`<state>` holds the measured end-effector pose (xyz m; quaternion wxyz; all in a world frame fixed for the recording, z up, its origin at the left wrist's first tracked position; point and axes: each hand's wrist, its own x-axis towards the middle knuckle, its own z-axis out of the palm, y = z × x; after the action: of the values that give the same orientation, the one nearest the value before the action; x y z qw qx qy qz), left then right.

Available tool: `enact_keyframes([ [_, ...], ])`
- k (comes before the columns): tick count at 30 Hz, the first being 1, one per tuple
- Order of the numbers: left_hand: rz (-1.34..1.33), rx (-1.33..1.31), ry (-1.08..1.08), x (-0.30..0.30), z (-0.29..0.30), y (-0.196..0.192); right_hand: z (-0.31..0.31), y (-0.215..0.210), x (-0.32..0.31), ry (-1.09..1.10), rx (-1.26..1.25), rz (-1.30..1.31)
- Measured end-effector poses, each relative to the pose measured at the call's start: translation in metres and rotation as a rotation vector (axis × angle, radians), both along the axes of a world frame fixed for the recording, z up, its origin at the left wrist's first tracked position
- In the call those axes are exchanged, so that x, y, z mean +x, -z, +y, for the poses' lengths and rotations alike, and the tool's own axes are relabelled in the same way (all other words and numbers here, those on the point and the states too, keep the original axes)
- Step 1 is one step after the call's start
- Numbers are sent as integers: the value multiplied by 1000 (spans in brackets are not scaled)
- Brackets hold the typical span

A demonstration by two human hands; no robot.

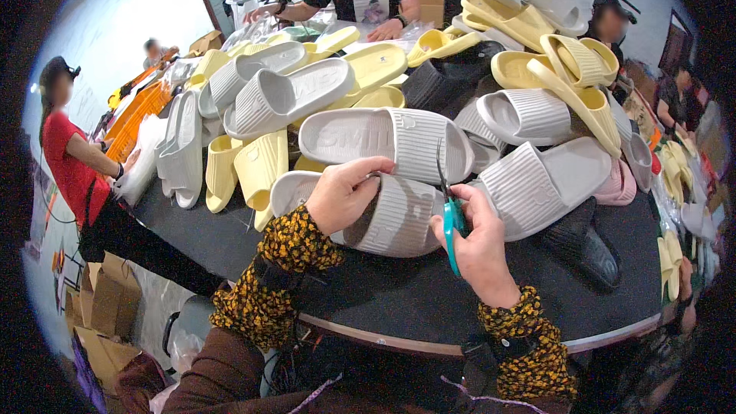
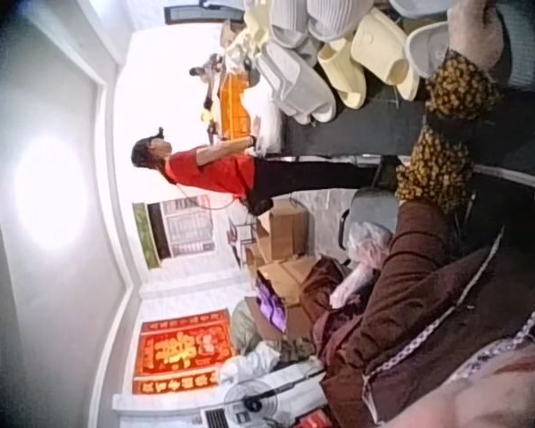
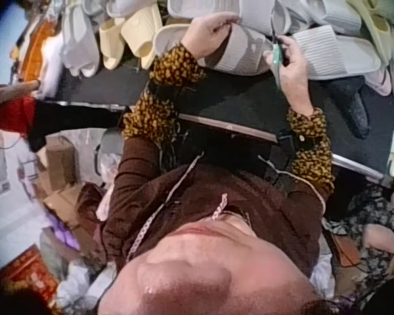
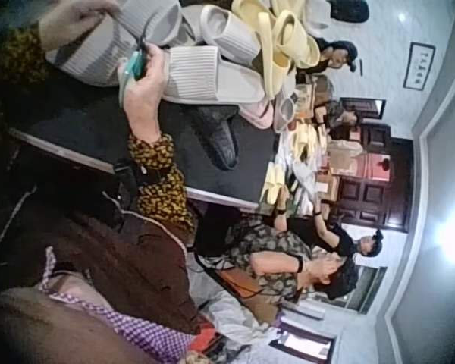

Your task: Using scissors to trim excess material from the edges of manufactured rubber sandals.

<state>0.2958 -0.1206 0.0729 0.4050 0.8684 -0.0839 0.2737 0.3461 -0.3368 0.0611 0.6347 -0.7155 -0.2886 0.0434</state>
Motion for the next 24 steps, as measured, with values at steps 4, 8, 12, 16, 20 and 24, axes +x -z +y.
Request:
enact_keyframes([
  [4,12,-19,-1,0,-1,0,0,2,1,2,21,-22],
  [8,17,-8,-7,1,0,1,0,-1,-1,-12,3,-28],
  [12,5,-41,1,-1,-2,-1,0,-4,-3,-9,-16,-30],
  [16,23,5,0,0,-3,-2,-2,-1,-1,3,-15,-71],
  [20,34,-15,-1,0,0,0,0,-7,-3,-8,-25,2],
  [24,12,9,-8,1,1,1,1,0,0,-12,-9,-46],
])
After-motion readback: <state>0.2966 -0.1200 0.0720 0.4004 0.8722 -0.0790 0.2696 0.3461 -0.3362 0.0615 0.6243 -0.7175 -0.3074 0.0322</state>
